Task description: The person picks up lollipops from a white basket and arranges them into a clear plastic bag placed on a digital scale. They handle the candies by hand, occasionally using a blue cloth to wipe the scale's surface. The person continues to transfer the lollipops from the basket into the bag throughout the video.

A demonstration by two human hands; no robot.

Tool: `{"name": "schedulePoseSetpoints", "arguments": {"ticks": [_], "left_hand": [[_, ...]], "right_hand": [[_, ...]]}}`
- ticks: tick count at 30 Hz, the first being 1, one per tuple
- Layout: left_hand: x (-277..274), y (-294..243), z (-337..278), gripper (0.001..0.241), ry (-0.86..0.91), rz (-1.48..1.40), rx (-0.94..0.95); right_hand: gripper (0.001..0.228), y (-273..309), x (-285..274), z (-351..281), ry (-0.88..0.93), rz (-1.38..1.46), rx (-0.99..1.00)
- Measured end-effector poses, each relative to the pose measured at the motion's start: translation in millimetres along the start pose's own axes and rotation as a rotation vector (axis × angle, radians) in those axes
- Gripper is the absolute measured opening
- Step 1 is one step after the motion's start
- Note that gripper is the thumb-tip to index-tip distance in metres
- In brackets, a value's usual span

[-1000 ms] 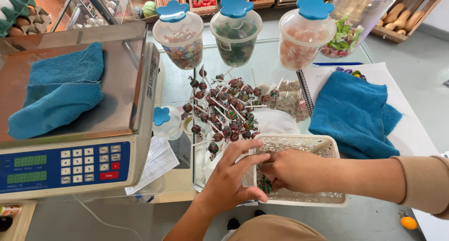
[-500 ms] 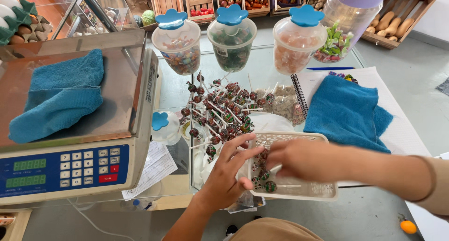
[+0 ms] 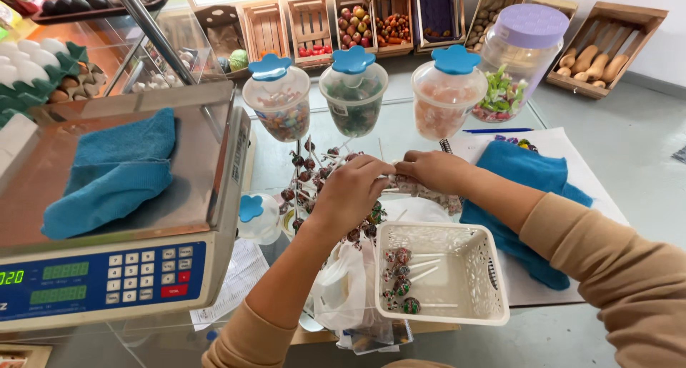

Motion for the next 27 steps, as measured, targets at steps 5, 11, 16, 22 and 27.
{"name": "schedulePoseSetpoints", "arguments": {"ticks": [5, 11, 16, 22, 27], "left_hand": [[-13.6, -8.3, 14.1, 0.031, -0.222, -0.081, 0.117], [-65.5, -93.4, 24.0, 0.032, -0.554, -0.321, 0.409], [-64.1, -143.0, 25.0, 0.022, -0.283, -0.473, 0.572], [-34.8, -168.7, 16.8, 0.023, 0.017, -0.503, 0.450], [70.3, -139.4, -5.8, 0.010, 0.484, -0.064, 0.380]], "right_hand": [[0.022, 7.7, -91.8, -19.8, -0.313, 0.344, 0.017], [0.019, 39.4, -167.6, -88.3, -0.426, 1.153, 0.082], [0.020, 30.6, -186.0, -160.4, -0.476, 0.649, 0.438], [0.024, 8.6, -179.2, -237.4, -0.624, 0.750, 0.682], [0.032, -52.7, -96.7, -336.6, -0.779, 1.046, 0.593]]}}
Point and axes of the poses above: each hand's wrist, its own z-axis towards the middle knuckle, its own x-axis out of the palm, y = z × x, the point moved 9 cm from there along z, towards the middle knuckle, and after that the axes turned 6 degrees about x, right-handed, at the moved point
